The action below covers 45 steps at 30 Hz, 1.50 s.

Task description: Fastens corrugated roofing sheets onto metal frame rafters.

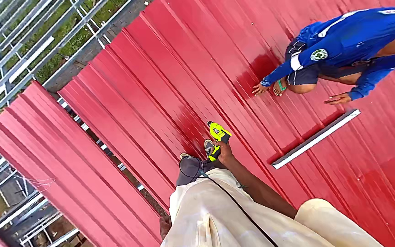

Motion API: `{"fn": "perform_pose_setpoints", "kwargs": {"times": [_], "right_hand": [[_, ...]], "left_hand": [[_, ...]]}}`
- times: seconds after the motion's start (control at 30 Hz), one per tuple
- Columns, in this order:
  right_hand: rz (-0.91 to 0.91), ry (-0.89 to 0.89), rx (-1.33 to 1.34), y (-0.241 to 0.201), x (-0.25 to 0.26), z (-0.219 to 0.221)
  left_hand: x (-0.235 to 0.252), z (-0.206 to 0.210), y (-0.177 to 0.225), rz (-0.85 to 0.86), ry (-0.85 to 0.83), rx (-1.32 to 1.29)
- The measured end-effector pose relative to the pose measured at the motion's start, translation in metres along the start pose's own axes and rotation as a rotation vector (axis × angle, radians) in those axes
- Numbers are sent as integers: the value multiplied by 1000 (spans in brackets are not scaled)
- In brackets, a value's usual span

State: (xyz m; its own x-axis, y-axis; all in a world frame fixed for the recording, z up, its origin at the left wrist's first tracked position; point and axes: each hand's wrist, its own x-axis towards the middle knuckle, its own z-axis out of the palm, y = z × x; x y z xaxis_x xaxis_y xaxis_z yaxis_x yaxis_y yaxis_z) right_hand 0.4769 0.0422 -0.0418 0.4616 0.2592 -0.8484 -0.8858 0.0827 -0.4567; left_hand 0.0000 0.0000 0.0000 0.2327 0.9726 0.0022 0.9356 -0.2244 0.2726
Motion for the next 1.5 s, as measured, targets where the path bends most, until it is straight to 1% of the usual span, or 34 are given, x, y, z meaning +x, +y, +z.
{"fn": "perform_pose_setpoints", "kwargs": {"times": [0.03,0.07,0.1,0.13,0.17,0.23,0.27,0.33,0.43,0.57,0.63,0.73,0.8,0.97,1.07,1.2,1.27,1.37,1.5], "right_hand": [[-15,-27,-19,-2,1,7],[-20,-57,-35,-5,0,15],[-27,-82,-51,-9,-2,24],[-34,-111,-64,-13,-5,33],[-43,-137,-70,-17,-7,40],[-50,-184,-86,-25,-11,51],[-48,-209,-103,-29,-15,58],[-52,-265,-120,-38,-24,75],[-62,-375,-124,-52,-39,101],[-60,-471,-127,-69,-65,139],[-81,-537,-125,-78,-76,156],[-112,-641,-150,-94,-95,180],[-141,-710,-156,-106,-107,193],[-222,-863,-151,-140,-134,211],[-292,-956,-124,-165,-149,215],[-431,-1006,-135,-199,-161,205],[-481,-1002,-146,-215,-165,196],[-480,-989,-128,-228,-166,174],[-428,-964,-91,-232,-158,149]], "left_hand": [[7,-15,20,-177,-109,26],[40,-55,59,-506,-491,9],[66,-77,79,-694,-622,-100],[79,-91,89,-759,-615,-234],[78,-94,87,-748,-552,-368],[66,-77,65,-701,-407,-553],[65,-69,58,-707,-369,-604],[76,-60,57,-722,-325,-650],[106,-54,75,-707,-286,-712],[154,-34,109,-720,-256,-917],[177,-19,129,-688,-319,-1034],[207,3,166,-622,-529,-1117],[221,15,194,-561,-627,-1186],[239,41,246,-503,-746,-1313],[243,50,269,-465,-840,-1261],[239,55,291,-381,-952,-1216],[237,57,295,-378,-981,-1192],[234,60,295,-423,-997,-1175],[239,56,296,-482,-949,-1187]]}}
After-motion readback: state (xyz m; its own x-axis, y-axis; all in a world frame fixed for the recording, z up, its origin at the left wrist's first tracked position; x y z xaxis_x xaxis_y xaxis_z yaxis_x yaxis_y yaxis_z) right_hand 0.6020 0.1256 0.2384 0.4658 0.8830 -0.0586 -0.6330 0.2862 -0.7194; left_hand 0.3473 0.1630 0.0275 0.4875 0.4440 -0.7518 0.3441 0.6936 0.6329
